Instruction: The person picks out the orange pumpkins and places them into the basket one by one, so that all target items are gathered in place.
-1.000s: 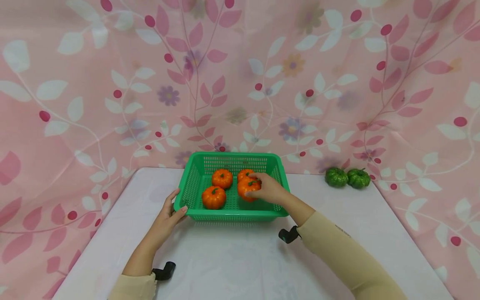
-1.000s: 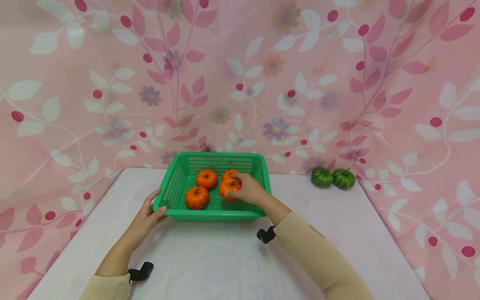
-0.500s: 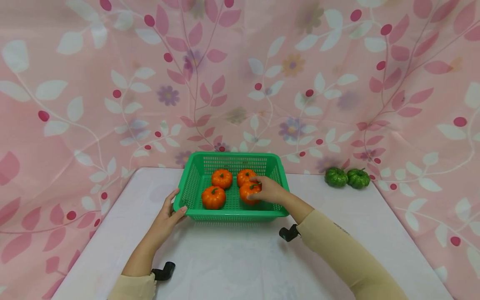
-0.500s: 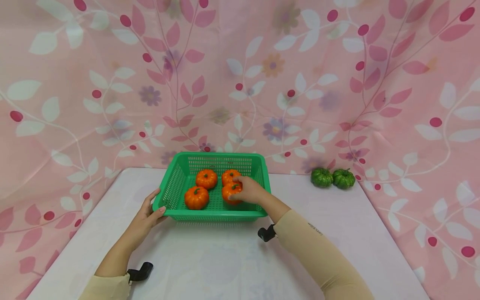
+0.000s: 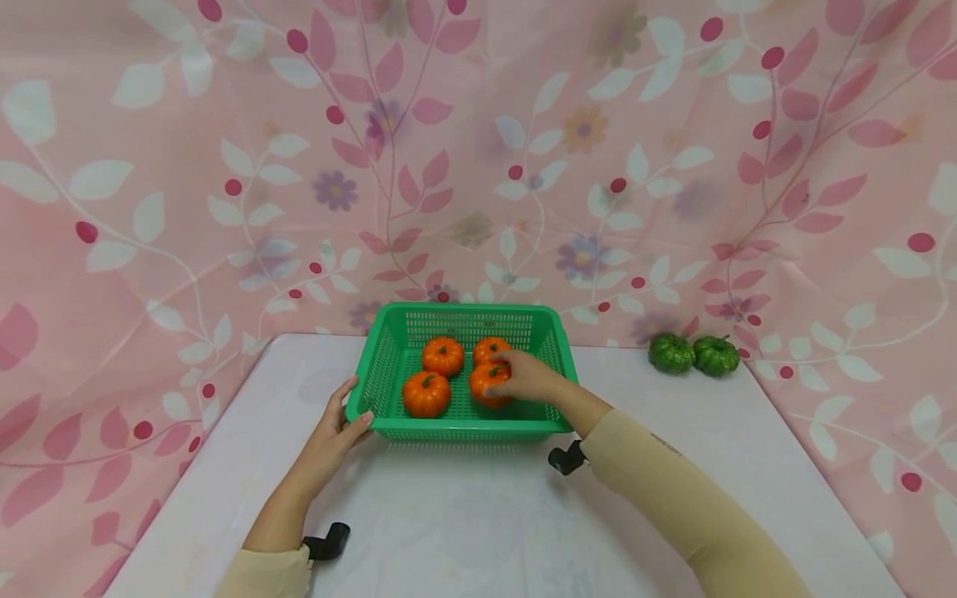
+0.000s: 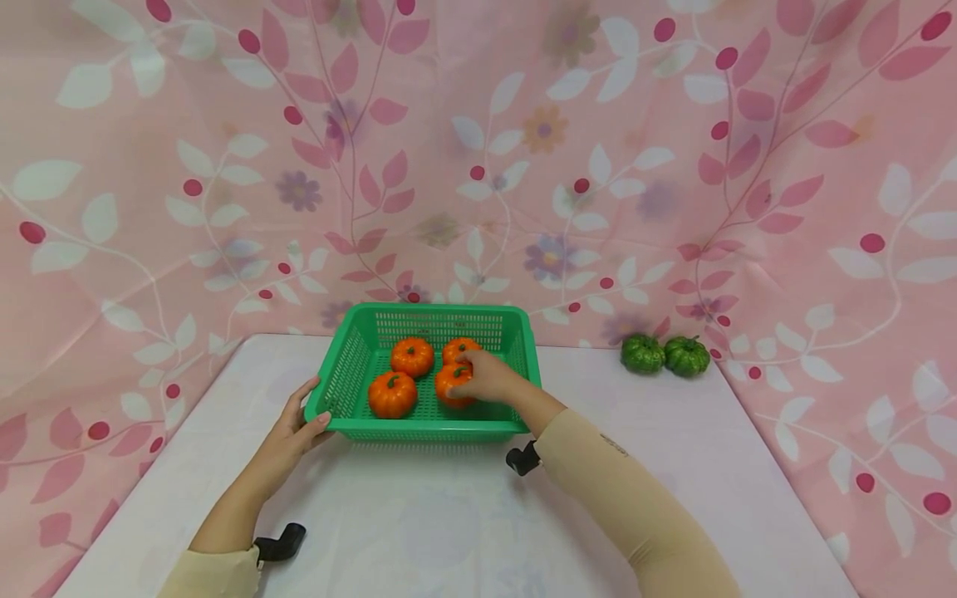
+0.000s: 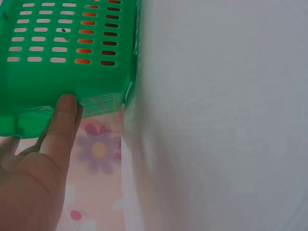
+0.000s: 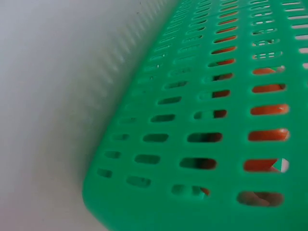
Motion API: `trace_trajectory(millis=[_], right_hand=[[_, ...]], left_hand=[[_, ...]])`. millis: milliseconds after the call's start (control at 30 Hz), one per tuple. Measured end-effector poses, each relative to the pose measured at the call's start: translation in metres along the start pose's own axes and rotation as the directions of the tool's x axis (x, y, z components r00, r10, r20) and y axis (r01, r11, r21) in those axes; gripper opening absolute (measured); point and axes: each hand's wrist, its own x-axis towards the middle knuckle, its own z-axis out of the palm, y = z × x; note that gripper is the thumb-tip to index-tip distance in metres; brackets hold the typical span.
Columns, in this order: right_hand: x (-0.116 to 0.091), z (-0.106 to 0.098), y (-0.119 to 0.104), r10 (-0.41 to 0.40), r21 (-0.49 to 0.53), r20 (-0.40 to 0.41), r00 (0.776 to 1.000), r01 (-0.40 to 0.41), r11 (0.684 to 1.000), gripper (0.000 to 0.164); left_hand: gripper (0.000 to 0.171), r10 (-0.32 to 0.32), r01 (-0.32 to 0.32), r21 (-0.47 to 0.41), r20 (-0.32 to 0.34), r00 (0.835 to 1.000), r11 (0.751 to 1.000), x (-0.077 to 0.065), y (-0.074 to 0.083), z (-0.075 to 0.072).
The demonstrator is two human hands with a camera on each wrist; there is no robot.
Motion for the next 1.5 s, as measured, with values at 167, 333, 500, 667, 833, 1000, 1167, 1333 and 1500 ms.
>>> trace_trajectory(millis=[167, 333, 500, 667, 833, 1000, 1167, 1333, 1500], right_hand=[[0.003, 0.004, 0.003, 0.001, 0.025, 0.012, 1.000, -0.002, 1.000, 0.070], [0.008, 0.007, 0.006, -0.015, 0.014, -0.005, 1.000, 0.016, 1.000, 0.069], [0.009, 0.011, 0.007, -0.008, -0.033, -0.013, 1.000, 0.007, 0.999, 0.070], [0.007, 0.013, 0.004, 0.035, -0.049, -0.008, 0.999, -0.035, 0.998, 0.073], [0.005, 0.013, 0.001, 0.040, -0.037, -0.001, 0.999, -0.040, 0.999, 0.073], [0.005, 0.013, 0.003, 0.038, -0.024, 0.008, 0.999, -0.037, 0.999, 0.073], [0.006, 0.013, 0.007, 0.022, -0.022, 0.010, 1.000, -0.021, 1.000, 0.070], [0.005, 0.012, 0.009, 0.005, 0.002, 0.002, 1.000, -0.005, 1.000, 0.066], [0.004, 0.012, 0.010, 0.006, 0.027, 0.003, 1.000, -0.006, 1.000, 0.063]], left_hand=[[0.076, 0.002, -0.002, -0.002, 0.006, 1.000, 1.000, 0.000, 0.000, 0.000], [0.075, 0.006, -0.006, 0.007, -0.001, 1.000, 1.000, 0.000, 0.003, 0.000], [0.076, 0.017, -0.017, 0.009, 0.001, 1.000, 1.000, 0.001, 0.004, -0.001], [0.075, 0.013, -0.013, 0.010, 0.000, 1.000, 1.000, 0.001, 0.004, -0.002], [0.075, 0.007, -0.007, 0.003, 0.001, 1.000, 1.000, 0.002, 0.004, -0.002], [0.075, 0.001, -0.001, 0.009, 0.000, 1.000, 1.000, 0.002, 0.005, -0.001], [0.075, -0.001, 0.001, 0.013, -0.003, 1.000, 1.000, 0.002, 0.005, 0.000], [0.075, -0.001, 0.001, 0.008, -0.003, 1.000, 1.000, 0.001, 0.004, 0.000], [0.075, -0.008, 0.008, 0.009, -0.003, 1.000, 1.000, 0.000, 0.003, 0.001]])
